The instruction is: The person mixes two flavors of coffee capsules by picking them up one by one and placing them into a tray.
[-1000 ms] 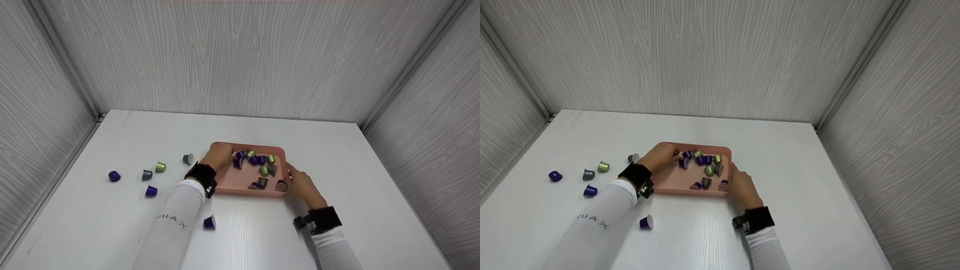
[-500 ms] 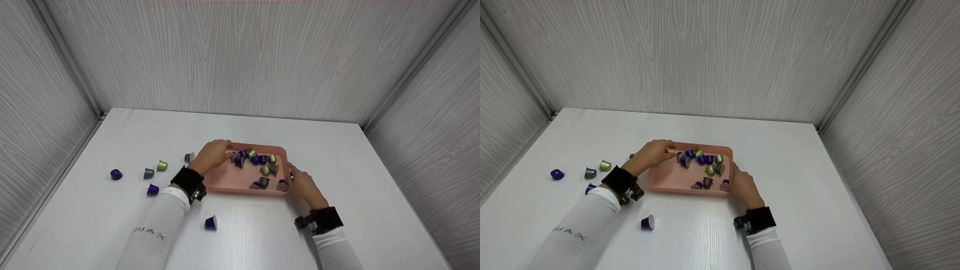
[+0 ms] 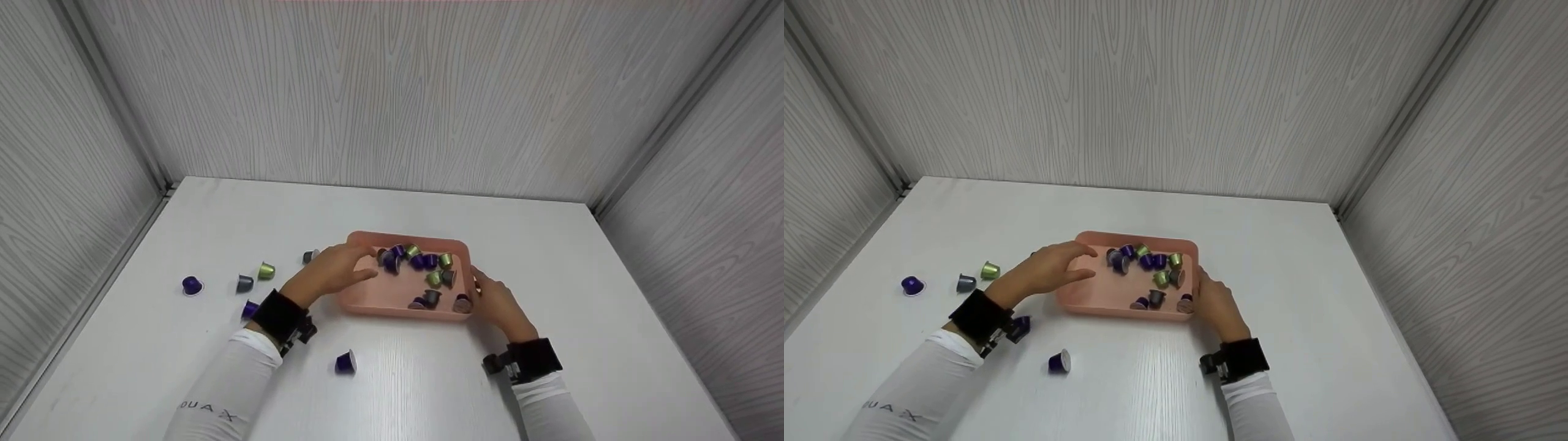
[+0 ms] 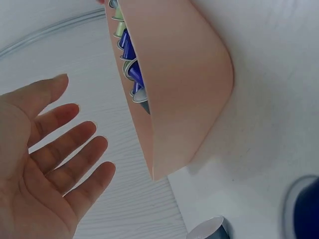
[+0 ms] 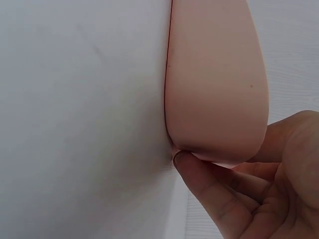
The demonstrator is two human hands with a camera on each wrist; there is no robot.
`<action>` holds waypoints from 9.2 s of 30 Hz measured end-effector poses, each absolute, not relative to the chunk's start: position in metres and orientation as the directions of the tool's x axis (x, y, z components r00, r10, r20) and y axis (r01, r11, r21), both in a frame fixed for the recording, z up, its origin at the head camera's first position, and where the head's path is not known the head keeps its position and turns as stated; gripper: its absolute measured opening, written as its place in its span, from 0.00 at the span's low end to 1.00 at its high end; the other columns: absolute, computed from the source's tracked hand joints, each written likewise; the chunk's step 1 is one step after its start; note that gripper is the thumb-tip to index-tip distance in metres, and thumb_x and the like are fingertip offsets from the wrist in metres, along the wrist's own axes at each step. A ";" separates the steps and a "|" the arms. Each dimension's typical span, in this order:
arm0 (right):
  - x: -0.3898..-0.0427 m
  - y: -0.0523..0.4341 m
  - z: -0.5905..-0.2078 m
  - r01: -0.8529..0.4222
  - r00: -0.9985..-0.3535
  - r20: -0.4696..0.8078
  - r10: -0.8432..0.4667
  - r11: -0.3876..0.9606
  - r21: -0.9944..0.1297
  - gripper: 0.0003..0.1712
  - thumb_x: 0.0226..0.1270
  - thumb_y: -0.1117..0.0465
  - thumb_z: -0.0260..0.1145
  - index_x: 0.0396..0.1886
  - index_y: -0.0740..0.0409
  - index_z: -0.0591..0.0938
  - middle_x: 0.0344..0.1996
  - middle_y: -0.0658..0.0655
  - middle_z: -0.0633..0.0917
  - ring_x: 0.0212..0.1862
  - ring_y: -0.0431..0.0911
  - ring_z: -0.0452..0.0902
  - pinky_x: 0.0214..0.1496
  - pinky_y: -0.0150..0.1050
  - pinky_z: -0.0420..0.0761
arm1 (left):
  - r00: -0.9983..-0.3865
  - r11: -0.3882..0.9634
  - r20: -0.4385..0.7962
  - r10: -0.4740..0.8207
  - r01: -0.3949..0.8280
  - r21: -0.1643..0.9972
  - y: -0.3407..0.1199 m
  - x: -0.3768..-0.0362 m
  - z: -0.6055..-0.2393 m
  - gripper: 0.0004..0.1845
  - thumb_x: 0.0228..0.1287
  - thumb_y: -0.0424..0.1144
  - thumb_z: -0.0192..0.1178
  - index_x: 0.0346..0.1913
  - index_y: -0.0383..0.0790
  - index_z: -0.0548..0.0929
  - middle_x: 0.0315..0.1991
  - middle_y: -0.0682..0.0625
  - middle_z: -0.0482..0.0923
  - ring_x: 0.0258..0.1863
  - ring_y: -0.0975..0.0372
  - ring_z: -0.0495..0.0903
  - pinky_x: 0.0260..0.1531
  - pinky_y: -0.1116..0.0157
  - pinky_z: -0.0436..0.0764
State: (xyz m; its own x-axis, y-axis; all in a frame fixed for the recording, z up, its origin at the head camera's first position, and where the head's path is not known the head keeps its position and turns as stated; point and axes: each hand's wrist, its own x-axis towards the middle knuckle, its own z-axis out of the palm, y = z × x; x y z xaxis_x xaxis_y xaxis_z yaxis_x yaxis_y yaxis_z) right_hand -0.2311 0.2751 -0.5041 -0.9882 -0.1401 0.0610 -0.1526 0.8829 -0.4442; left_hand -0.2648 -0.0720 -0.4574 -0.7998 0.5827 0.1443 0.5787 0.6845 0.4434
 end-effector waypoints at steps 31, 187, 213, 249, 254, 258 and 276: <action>-0.231 0.275 -0.506 -0.128 -0.991 0.034 -0.126 0.879 -0.459 0.31 0.73 0.62 0.55 0.73 0.65 0.64 0.49 0.66 0.83 0.43 0.51 0.81 0.43 0.49 0.80 | -0.680 0.584 0.081 0.729 0.678 0.447 -0.115 -0.185 -0.486 0.48 0.55 0.73 0.54 0.77 0.56 0.57 0.75 0.46 0.55 0.75 0.50 0.49 0.69 0.48 0.56; -0.233 0.275 -0.507 -0.105 -0.994 0.017 -0.111 0.868 -0.485 0.30 0.73 0.62 0.55 0.73 0.63 0.64 0.49 0.64 0.83 0.43 0.51 0.80 0.43 0.48 0.78 | -0.643 0.563 0.139 0.753 0.740 0.368 -0.035 -0.255 -0.438 0.22 0.64 0.37 0.65 0.61 0.37 0.79 0.54 0.46 0.81 0.52 0.55 0.80 0.53 0.60 0.78; -0.232 0.274 -0.507 -0.147 -0.989 0.046 -0.142 0.875 -0.461 0.29 0.74 0.62 0.54 0.72 0.66 0.65 0.48 0.67 0.84 0.46 0.56 0.82 0.46 0.51 0.80 | -0.681 0.665 -0.059 0.730 0.688 0.290 0.022 -0.307 -0.467 0.15 0.65 0.35 0.63 0.54 0.39 0.83 0.48 0.49 0.82 0.48 0.58 0.79 0.49 0.63 0.78; -0.233 0.273 -0.506 -0.142 -0.990 0.045 -0.137 0.876 -0.462 0.30 0.74 0.62 0.55 0.72 0.65 0.64 0.49 0.66 0.84 0.46 0.54 0.82 0.45 0.51 0.80 | -0.673 0.589 0.113 0.731 0.706 0.392 -0.014 -0.289 -0.459 0.15 0.68 0.38 0.61 0.55 0.38 0.81 0.47 0.46 0.83 0.43 0.57 0.80 0.46 0.59 0.79; -0.233 0.272 -0.506 -0.122 -0.991 0.018 -0.129 0.870 -0.478 0.31 0.75 0.62 0.55 0.73 0.65 0.63 0.52 0.66 0.82 0.50 0.55 0.81 0.47 0.50 0.80 | -0.651 0.558 0.158 0.743 0.732 0.392 -0.026 -0.283 -0.457 0.19 0.70 0.44 0.60 0.58 0.38 0.81 0.52 0.46 0.81 0.50 0.55 0.80 0.52 0.58 0.77; -0.233 0.272 -0.505 -0.116 -0.993 0.020 -0.121 0.876 -0.469 0.31 0.74 0.62 0.55 0.73 0.64 0.63 0.49 0.65 0.83 0.47 0.53 0.81 0.46 0.50 0.80 | -0.656 0.571 0.183 0.732 0.738 0.359 -0.037 -0.277 -0.454 0.24 0.70 0.52 0.58 0.59 0.38 0.79 0.53 0.45 0.80 0.55 0.55 0.77 0.57 0.57 0.73; -0.234 0.272 -0.506 -0.095 -0.995 0.006 -0.104 0.885 -0.456 0.31 0.74 0.62 0.55 0.73 0.65 0.63 0.48 0.65 0.83 0.42 0.51 0.80 0.43 0.49 0.79 | -0.612 0.593 0.324 0.722 0.788 0.165 -0.090 -0.248 -0.466 0.39 0.68 0.64 0.50 0.74 0.44 0.62 0.71 0.41 0.61 0.71 0.47 0.58 0.68 0.48 0.57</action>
State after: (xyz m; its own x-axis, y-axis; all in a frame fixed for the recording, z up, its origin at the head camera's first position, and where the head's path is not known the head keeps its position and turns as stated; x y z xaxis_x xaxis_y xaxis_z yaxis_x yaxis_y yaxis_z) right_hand -0.2344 0.2723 -0.5057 -0.9945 -0.1042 0.0056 -0.0952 0.8847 -0.4563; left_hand -0.2477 -0.0897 -0.4661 -0.6118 0.7218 0.3238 0.7877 0.5934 0.1655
